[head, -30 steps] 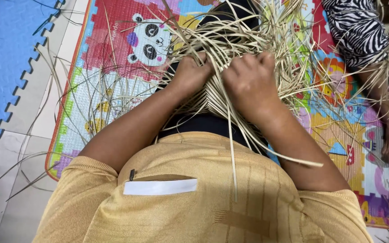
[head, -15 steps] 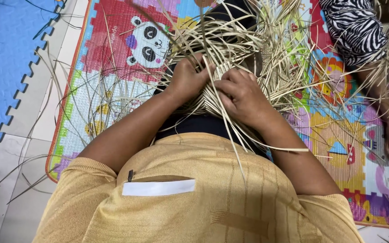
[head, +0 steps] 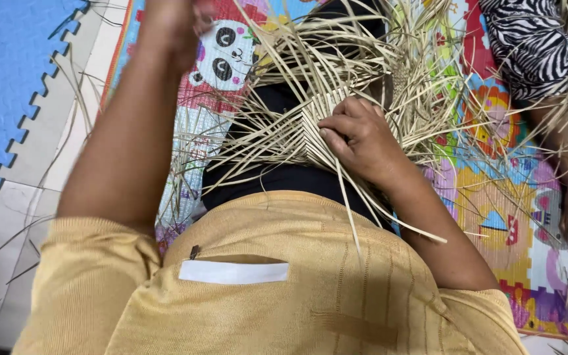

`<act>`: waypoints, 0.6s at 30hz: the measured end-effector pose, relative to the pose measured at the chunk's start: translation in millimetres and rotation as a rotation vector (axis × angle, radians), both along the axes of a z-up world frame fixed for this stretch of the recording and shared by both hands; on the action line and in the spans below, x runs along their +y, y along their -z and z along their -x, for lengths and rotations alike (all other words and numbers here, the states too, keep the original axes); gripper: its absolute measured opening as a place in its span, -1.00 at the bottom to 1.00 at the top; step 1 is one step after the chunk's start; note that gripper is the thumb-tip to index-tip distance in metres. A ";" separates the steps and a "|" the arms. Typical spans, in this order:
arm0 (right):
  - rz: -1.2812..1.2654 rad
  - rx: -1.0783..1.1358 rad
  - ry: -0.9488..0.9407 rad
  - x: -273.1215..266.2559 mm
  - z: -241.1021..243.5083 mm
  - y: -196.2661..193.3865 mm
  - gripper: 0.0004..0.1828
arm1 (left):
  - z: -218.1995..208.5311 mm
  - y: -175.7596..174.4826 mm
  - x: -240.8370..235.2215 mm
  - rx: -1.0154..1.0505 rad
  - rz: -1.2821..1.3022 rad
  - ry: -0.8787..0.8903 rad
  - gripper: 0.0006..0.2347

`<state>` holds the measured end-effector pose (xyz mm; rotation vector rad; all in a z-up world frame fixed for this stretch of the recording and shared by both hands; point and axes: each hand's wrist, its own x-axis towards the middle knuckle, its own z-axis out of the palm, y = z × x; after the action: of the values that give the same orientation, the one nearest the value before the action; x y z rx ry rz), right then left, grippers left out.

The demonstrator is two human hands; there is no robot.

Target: A person is weaving dried natural fibers into a mat or basket while sitting on a foam mat on the floor.

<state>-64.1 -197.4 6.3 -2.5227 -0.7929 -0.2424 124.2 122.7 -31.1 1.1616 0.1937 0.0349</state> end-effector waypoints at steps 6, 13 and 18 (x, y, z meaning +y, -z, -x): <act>0.093 0.117 0.208 9.2 -5.7 -5.0 -0.80 | 126.2 -39.7 -58.4 0.172 -0.578 0.487 -0.74; 0.204 -0.013 0.290 7.9 -11.0 3.9 -0.77 | 135.4 16.5 -101.2 -0.039 -0.420 0.467 -0.85; 0.258 0.136 0.287 12.4 -11.7 -20.5 -0.80 | 134.1 8.9 -105.6 0.046 -0.332 0.455 -0.90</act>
<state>-52.4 -185.0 26.7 -2.8596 -0.4303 -0.0634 -9.9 17.1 -39.9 1.5151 -0.0423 -0.3728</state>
